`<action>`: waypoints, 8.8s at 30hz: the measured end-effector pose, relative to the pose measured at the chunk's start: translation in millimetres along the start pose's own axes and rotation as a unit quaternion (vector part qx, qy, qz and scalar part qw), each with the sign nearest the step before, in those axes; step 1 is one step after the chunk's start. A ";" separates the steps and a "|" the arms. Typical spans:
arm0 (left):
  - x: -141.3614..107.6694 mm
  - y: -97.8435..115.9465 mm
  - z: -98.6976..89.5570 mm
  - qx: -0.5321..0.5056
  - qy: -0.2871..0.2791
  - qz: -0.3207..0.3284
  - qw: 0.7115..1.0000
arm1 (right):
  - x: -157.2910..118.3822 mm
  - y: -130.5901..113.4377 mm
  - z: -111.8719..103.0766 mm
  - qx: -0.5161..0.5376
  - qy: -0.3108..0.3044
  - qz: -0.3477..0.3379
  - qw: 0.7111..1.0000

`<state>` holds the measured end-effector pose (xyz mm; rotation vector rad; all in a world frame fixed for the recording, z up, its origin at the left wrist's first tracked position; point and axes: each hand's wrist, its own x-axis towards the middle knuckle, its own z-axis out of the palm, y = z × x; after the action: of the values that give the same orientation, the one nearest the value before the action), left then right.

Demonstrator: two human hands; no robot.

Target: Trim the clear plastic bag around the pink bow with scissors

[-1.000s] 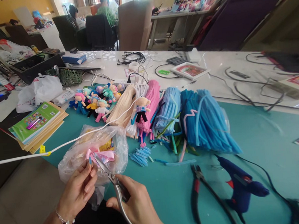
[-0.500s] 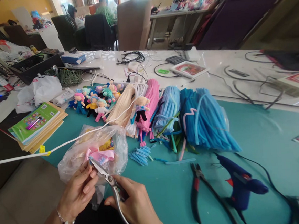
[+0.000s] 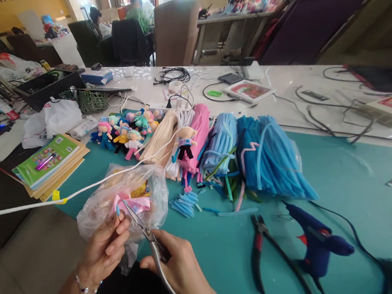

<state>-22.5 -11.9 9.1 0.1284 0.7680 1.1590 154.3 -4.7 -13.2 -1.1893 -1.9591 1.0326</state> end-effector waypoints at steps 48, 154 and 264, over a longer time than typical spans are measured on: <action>-1.0 5.9 -11.1 -0.068 -0.104 -0.086 0.989 | -3.0 -5.8 -0.9 0.038 -0.033 0.017 0.999; 1.7 4.2 3.6 0.249 0.167 0.153 0.942 | -15.4 2.4 13.0 -0.152 0.110 -0.103 0.977; 3.0 6.1 -12.1 0.301 0.153 0.228 0.913 | -17.9 12.0 -2.0 -0.161 0.096 -0.109 0.976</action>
<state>-34.0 -10.2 1.5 0.6829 1.4161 1.3615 168.3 -16.9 -24.3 -1.1595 -2.0942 0.4807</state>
